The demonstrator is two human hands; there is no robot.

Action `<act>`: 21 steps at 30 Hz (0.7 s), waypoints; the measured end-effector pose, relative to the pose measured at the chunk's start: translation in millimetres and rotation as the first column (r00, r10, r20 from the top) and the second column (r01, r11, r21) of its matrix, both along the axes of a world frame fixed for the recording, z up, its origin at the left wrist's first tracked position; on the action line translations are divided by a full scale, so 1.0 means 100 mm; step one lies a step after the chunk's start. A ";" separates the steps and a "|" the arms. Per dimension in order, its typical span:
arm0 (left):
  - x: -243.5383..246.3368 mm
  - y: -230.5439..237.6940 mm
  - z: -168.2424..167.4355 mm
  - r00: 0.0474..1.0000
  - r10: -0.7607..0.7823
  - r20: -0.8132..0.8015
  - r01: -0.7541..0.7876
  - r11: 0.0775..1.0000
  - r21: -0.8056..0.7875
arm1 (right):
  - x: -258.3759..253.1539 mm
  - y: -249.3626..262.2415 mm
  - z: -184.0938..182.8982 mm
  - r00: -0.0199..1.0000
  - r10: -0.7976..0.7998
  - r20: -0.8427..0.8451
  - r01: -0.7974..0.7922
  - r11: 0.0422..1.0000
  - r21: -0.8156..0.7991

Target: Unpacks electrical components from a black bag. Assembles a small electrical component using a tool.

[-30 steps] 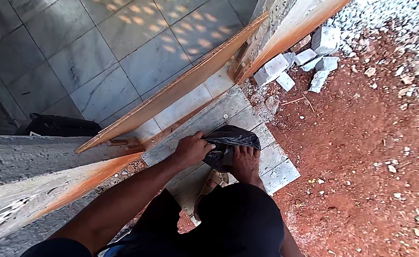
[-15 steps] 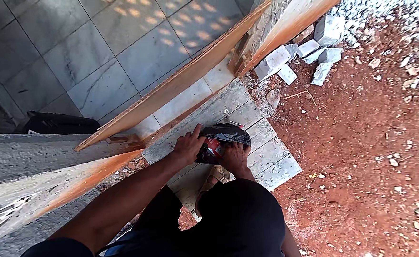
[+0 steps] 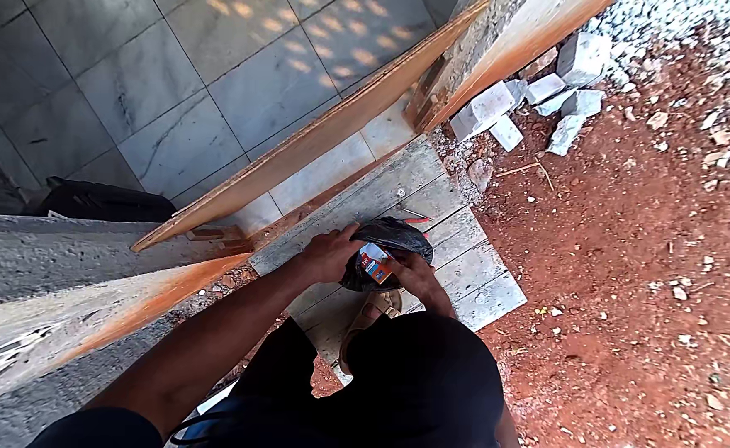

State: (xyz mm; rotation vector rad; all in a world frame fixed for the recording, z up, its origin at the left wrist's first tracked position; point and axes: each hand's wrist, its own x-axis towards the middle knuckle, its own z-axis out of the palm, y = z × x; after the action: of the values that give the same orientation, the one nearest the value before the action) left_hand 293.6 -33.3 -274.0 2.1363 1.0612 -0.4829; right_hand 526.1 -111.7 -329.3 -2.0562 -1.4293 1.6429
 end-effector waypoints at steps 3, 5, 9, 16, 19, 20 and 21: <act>-0.04 0.00 0.01 0.997 0.051 0.054 -0.046 0.994 -0.096 | -0.04 -0.02 0.04 0.999 0.037 0.010 -0.037 0.999 -0.003; -0.07 -0.03 -0.03 0.994 0.068 0.085 -0.060 0.994 -0.087 | -0.03 -0.02 0.01 0.998 0.055 -0.001 -0.055 0.998 0.001; -0.09 -0.09 -0.14 0.997 0.043 0.067 -0.044 0.999 0.012 | -0.02 -0.01 0.01 0.999 0.020 -0.038 -0.019 0.999 0.038; -0.09 -0.18 -0.21 0.979 0.113 0.168 -0.113 0.994 -0.013 | -0.04 0.02 0.13 0.982 -0.033 -0.184 0.046 0.997 0.066; -0.12 -0.15 -0.23 0.969 0.104 0.223 -0.110 0.994 0.013 | -0.02 -0.02 0.06 0.949 -0.076 -0.307 0.088 0.996 0.025; -0.13 -0.13 -0.23 0.974 0.073 0.213 -0.083 0.996 0.036 | -0.01 -0.05 0.02 0.939 -0.088 -0.331 0.098 0.995 0.013; -0.14 -0.12 -0.23 0.980 0.038 0.193 -0.051 0.997 0.059 | -0.01 -0.08 -0.02 0.938 -0.084 -0.336 0.095 0.995 0.017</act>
State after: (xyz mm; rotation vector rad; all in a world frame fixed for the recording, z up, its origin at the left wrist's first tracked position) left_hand 279.3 -45.7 -296.8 2.1604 1.0241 -0.2184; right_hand 525.4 -119.7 -331.6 -1.6905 -1.2203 1.8104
